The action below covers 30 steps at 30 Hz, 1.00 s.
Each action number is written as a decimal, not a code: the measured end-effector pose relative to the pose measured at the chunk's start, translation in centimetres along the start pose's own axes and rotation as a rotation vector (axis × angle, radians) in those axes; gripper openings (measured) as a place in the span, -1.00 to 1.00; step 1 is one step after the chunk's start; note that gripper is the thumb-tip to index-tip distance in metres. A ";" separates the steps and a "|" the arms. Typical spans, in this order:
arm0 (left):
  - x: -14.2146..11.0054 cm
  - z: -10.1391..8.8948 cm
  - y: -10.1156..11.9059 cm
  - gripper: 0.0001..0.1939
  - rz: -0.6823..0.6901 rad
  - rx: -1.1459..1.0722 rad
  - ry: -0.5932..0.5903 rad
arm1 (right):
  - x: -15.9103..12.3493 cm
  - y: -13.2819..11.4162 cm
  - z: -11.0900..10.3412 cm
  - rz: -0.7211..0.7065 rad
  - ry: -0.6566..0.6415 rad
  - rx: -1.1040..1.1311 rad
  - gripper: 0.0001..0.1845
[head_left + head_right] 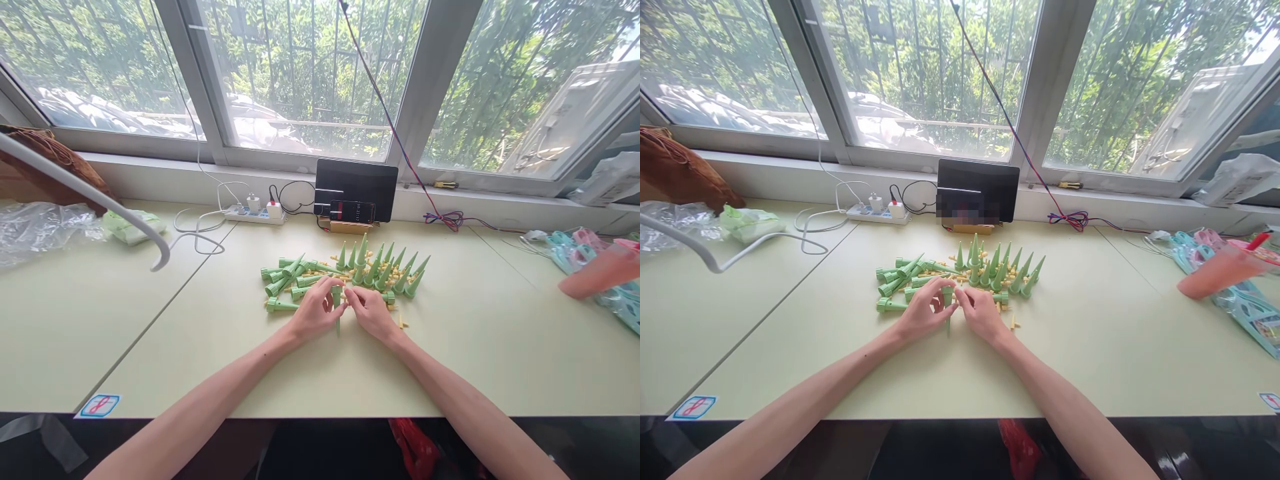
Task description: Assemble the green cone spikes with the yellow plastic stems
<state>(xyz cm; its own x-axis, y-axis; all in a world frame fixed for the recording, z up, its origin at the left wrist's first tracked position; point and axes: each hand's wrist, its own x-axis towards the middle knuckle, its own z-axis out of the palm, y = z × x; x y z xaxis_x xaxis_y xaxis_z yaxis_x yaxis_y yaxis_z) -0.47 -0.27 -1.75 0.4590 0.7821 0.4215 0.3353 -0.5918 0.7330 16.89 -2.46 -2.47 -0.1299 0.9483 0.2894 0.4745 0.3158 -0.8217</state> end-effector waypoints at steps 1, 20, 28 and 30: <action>0.0 0.0 0.0 -0.74 -0.005 0.004 0.007 | 0.0 -0.1 -0.1 0.002 0.002 0.007 -0.55; 0.0 -0.1 0.3 -0.74 0.013 0.004 -0.011 | 0.0 0.3 0.1 -0.035 -0.023 -0.049 -0.46; 0.0 0.0 0.1 -0.73 0.009 0.012 0.001 | 0.0 0.1 -0.1 -0.007 -0.044 0.001 -0.51; 0.0 0.0 0.0 -0.73 0.011 0.013 0.001 | 0.0 0.0 -0.1 -0.011 -0.063 0.018 -0.56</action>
<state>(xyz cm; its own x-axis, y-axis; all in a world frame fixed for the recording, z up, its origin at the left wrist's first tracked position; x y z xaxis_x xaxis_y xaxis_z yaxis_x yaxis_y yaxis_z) -0.47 -0.24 -1.70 0.4621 0.7759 0.4295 0.3413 -0.6026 0.7214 17.03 -2.47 -2.43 -0.1896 0.9447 0.2674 0.4572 0.3260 -0.8275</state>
